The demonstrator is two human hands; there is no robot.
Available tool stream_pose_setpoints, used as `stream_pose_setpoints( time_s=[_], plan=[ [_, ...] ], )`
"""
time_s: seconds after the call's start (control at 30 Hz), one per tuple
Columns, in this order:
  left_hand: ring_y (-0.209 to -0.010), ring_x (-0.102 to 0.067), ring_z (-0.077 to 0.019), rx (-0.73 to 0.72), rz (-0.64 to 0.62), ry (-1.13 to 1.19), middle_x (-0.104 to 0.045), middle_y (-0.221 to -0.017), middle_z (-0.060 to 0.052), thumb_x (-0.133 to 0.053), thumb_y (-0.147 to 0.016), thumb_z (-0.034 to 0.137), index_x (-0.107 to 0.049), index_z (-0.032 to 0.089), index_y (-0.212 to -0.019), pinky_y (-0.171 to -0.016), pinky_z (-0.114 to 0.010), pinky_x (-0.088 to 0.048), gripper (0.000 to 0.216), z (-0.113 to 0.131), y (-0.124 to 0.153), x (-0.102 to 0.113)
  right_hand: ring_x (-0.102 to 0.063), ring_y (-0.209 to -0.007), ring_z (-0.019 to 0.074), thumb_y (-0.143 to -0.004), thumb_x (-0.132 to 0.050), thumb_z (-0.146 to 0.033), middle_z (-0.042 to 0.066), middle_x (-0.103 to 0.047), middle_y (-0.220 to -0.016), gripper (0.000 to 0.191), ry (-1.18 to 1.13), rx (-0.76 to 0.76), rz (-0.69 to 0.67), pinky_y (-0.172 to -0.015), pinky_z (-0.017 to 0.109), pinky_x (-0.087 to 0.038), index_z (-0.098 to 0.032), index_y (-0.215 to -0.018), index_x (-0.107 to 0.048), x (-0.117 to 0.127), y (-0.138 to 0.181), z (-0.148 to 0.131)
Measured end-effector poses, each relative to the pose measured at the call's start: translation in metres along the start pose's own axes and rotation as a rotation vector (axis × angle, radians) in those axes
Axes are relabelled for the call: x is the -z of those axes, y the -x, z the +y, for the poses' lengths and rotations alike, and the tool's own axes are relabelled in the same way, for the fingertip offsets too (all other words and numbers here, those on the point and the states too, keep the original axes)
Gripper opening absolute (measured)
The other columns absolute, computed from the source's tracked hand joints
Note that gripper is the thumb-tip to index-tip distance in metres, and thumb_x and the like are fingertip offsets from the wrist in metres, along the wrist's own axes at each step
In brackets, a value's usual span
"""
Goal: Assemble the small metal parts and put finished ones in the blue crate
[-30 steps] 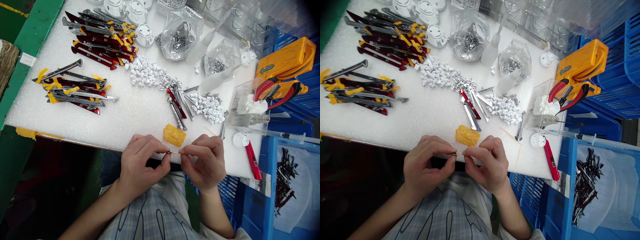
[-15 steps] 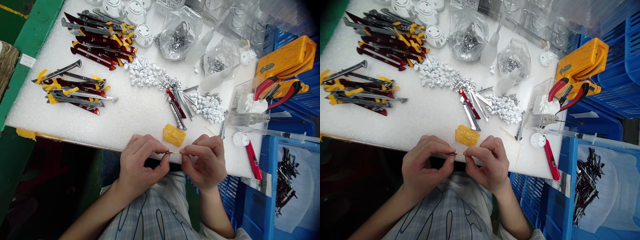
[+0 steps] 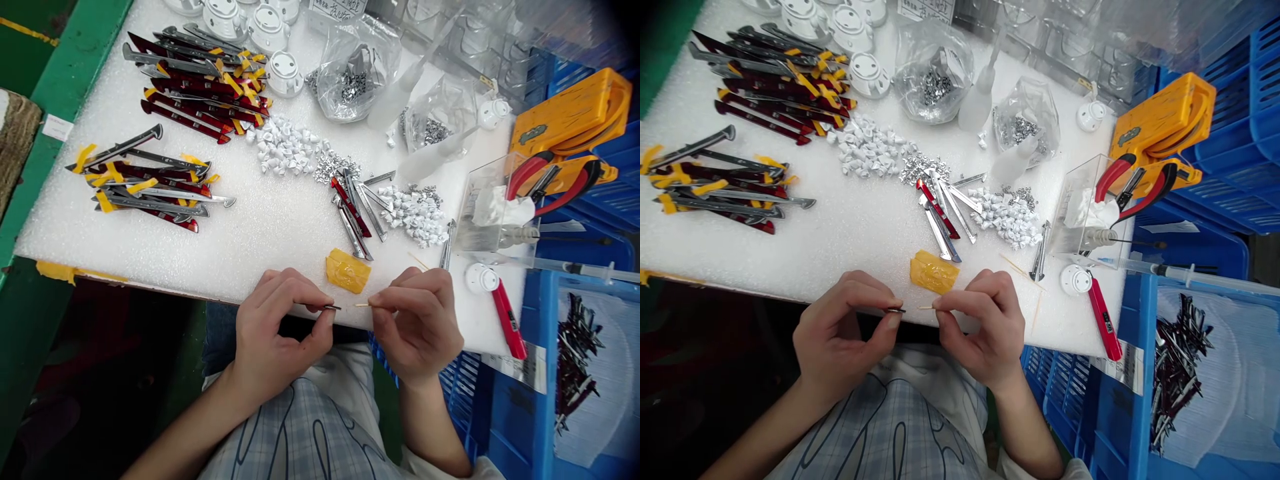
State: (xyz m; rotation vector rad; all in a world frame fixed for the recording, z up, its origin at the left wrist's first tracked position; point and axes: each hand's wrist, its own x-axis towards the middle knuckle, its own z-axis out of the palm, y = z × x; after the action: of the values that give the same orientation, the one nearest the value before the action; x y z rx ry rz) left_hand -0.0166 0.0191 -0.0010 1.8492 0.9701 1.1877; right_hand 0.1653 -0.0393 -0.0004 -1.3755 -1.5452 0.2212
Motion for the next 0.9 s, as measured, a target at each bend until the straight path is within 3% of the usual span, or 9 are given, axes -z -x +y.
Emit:
stream_pose_setpoints(
  time_s=[0.33, 0.9],
  plan=[
    [-0.066, -0.069, -0.0156, 0.056, 0.012, 0.095, -0.074, -0.075, 0.005, -0.068, -0.089, 0.003, -0.067, 0.026, -0.093, -0.060, -0.029, -0.051, 0.023, 0.000, 0.003, 0.002, -0.056, -0.070, 0.0154, -0.100, -0.070, -0.003, -0.001, -0.057, -0.089, 0.024, -0.084, 0.012, 0.017, -0.055, 0.034, -0.044, -0.024, -0.109, -0.078, -0.007, -0.003, -0.004],
    [-0.065, -0.070, -0.0171, 0.075, 0.011, 0.104, -0.075, -0.073, 0.003, -0.068, -0.090, 0.004, -0.067, 0.027, -0.091, -0.058, -0.030, -0.052, 0.023, 0.001, 0.003, 0.003, -0.055, -0.070, 0.0156, -0.096, -0.070, 0.002, -0.001, -0.058, -0.089, 0.033, -0.136, 0.001, -0.001, -0.055, 0.033, -0.048, -0.025, -0.112, -0.080, -0.010, -0.003, -0.007]
  ],
)
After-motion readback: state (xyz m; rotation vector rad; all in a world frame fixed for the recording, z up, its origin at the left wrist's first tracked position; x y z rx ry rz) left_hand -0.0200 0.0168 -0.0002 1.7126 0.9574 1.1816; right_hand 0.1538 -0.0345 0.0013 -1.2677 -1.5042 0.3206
